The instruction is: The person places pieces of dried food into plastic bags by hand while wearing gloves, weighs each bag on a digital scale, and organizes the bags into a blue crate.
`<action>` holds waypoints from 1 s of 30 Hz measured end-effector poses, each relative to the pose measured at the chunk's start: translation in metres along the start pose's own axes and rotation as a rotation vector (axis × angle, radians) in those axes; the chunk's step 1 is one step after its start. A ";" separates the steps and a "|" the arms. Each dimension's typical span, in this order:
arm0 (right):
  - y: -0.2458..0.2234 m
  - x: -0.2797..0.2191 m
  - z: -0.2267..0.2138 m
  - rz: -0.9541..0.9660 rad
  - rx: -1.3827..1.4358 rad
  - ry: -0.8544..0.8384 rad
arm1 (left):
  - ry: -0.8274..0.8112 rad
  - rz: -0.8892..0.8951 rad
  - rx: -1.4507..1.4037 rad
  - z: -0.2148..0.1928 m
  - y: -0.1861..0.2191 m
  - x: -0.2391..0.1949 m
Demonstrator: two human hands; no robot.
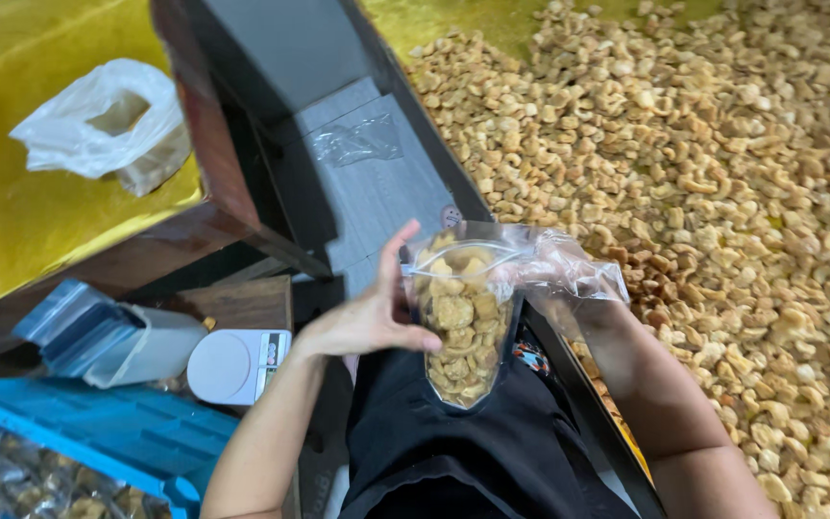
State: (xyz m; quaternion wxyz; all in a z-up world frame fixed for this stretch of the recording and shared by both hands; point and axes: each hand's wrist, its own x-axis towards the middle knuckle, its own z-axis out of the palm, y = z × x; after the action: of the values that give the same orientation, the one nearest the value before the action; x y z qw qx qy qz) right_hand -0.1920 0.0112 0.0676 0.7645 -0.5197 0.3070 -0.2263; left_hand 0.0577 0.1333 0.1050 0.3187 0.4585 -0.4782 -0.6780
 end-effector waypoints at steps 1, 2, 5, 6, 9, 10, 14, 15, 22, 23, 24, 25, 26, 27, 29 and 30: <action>-0.005 -0.004 0.009 -0.023 0.046 -0.029 | 0.058 0.142 0.052 -0.008 0.013 -0.008; -0.010 -0.008 0.018 -0.045 0.101 -0.059 | 0.116 0.284 0.107 -0.016 0.027 -0.016; -0.026 -0.028 0.037 -0.046 0.199 -0.106 | 0.186 0.409 0.688 -0.030 0.071 -0.035; -0.030 -0.031 0.043 -0.033 0.208 -0.117 | 0.201 0.407 0.685 -0.030 0.082 -0.035; -0.038 -0.030 0.056 -0.012 0.236 -0.141 | 0.052 0.357 1.011 -0.022 0.100 -0.024; -0.039 -0.029 0.057 -0.022 0.273 -0.159 | -0.007 0.230 1.074 -0.021 0.101 -0.022; -0.029 -0.012 0.066 -0.260 0.562 -0.440 | -0.233 -0.062 0.885 -0.040 0.091 -0.017; -0.029 -0.008 0.066 -0.139 0.355 -0.351 | -0.231 -0.062 0.883 -0.044 0.085 -0.015; -0.027 0.013 0.072 0.078 -0.049 -0.102 | -0.182 0.148 0.848 -0.053 0.070 -0.029; -0.025 0.012 0.071 0.079 -0.049 -0.100 | -0.102 0.118 0.878 -0.052 0.071 -0.032; -0.023 0.010 0.068 0.062 0.147 -0.143 | -0.104 0.118 0.876 -0.048 0.071 -0.032; -0.023 0.009 0.066 0.041 0.342 -0.185 | -0.008 0.130 0.874 -0.043 0.069 -0.031; -0.022 0.012 0.066 0.039 0.341 -0.184 | 0.089 0.142 0.869 -0.040 0.066 -0.030; -0.023 0.016 0.067 0.036 0.165 -0.185 | 0.086 0.143 0.869 -0.038 0.063 -0.030; -0.027 0.013 0.066 0.035 -0.011 -0.183 | 0.196 0.126 0.869 -0.035 0.055 -0.029; -0.031 0.006 0.062 -0.348 -0.170 -0.288 | 0.193 0.126 0.867 -0.034 0.049 -0.027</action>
State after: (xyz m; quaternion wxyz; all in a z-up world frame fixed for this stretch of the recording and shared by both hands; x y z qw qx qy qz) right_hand -0.1456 0.0367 0.1122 0.7034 -0.6542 0.1185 -0.2514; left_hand 0.0990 0.1282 0.1559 0.1810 0.5805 -0.7133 -0.3485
